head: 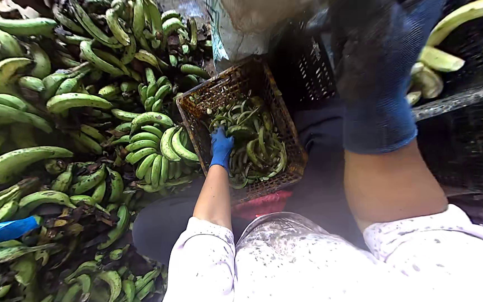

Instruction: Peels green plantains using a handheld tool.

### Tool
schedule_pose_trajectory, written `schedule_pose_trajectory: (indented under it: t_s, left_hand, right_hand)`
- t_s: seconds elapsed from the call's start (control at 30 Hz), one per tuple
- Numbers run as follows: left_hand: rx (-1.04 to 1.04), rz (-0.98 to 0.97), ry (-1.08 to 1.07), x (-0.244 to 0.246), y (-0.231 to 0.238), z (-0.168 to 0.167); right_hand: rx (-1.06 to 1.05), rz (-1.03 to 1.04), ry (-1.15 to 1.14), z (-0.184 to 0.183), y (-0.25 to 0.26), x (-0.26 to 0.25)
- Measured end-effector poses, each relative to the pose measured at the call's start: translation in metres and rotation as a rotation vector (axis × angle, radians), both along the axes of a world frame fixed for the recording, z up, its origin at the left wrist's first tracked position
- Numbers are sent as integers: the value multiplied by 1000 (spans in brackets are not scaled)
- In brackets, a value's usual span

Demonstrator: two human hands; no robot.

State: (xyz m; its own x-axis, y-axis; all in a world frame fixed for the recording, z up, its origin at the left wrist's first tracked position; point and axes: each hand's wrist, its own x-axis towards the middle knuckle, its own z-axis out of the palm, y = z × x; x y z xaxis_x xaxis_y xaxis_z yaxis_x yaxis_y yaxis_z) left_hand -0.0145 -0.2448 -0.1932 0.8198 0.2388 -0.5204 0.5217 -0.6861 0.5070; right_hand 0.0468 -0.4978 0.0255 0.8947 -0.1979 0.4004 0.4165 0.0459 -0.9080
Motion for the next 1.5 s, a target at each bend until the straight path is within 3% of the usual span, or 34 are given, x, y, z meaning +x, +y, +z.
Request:
schedule_pose_trajectory:
  t_s: [0.17, 0.3, 0.43, 0.57, 0.63, 0.77, 0.87, 1.0, 1.1, 1.2, 1.3, 1.5]
  left_hand:
    - [-399, 336, 64, -36, 10, -43]
    - [-132, 40, 153, -36, 4, -84]
    - [113, -163, 221, -10, 10, -100]
    - [247, -457, 362, 24, 5, -64]
    - [225, -500, 311, 33, 8, -54]
    - [-117, -219, 131, 9, 10, -28]
    - [-338, -4, -17, -32, 12, -1]
    - [-584, 321, -124, -46, 2, 54]
    - [-746, 521, -197, -45, -2, 91]
    - [-819, 528, -314, -56, 0, 125]
    - [-819, 527, -431, -63, 3, 141]
    - [-625, 484, -542, -86, -1, 160]
  right_hand:
    - [36, 85, -37, -3, -1, 1]
    - [59, 136, -32, -3, 3, -4]
    - [38, 181, -14, 1, 6, -2]
    - [89, 150, 90, -3, 4, 3]
    - [134, 170, 151, -6, 4, 4]
    - [373, 300, 177, -10, 5, 8]
    - [419, 155, 175, -15, 22, 10]
    - [242, 115, 309, -36, 66, -20]
    - [-121, 183, 446, -82, 91, -77]
    - [-364, 265, 513, -110, 100, -102]
    - [-493, 246, 412, -103, 105, -100]
    - [-663, 204, 245, -93, 112, -101]
